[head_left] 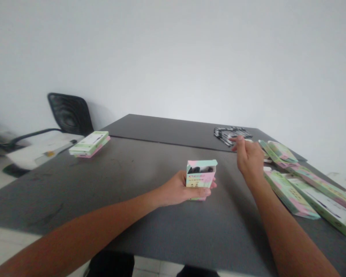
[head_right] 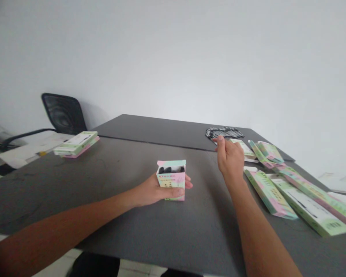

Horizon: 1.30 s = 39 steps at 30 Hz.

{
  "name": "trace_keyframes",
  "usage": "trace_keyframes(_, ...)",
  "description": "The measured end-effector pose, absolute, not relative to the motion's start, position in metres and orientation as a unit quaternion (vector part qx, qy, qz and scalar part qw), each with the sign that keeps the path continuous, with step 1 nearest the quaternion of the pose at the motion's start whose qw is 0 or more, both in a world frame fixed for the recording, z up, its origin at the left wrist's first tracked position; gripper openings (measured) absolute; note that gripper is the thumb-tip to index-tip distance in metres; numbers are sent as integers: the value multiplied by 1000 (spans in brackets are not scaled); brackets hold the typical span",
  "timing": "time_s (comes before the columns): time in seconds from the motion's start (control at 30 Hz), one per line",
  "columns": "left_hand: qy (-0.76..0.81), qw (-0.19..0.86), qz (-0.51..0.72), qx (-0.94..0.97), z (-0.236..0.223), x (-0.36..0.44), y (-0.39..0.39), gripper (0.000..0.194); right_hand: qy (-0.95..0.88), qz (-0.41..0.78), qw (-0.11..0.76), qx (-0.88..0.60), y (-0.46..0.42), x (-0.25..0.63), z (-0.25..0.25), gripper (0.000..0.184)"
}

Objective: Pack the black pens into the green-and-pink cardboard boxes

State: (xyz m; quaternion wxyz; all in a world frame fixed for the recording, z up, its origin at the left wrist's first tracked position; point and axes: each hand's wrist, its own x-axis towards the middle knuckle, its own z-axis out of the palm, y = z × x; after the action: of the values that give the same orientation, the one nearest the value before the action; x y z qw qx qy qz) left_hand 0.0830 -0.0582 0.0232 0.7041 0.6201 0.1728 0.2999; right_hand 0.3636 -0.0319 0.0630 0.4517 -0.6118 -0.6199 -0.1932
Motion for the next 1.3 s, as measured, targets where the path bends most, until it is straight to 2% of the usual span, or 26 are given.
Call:
trace_keyframes(0.13,143,680,290,658,24,82,-63,43,-608,-183,404,-659,-26,377,54,68)
trace_keyframes(0.33,152,623,294,709,31,81,-74,35,-609,-179,339,-694,-10,397,19,47)
trace_keyframes(0.57,137,528,390,742,27,88,-86,26,-563,-183,239,-770,3,396,-18,67)
trace_keyframes(0.67,121,507,433,735,21,92,-88,23,-557,-188,211,-781,12,396,-19,65)
trace_keyframes(0.9,155,461,509,710,17,94,-89,21,-544,-196,186,-795,62,411,-13,56)
trace_keyframes(1.1,174,441,538,696,12,93,-84,42,-519,-186,179,-815,95,426,-10,46)
trace_keyframes(1.3,163,451,525,703,20,93,-82,31,-511,-161,164,-828,94,436,-9,42)
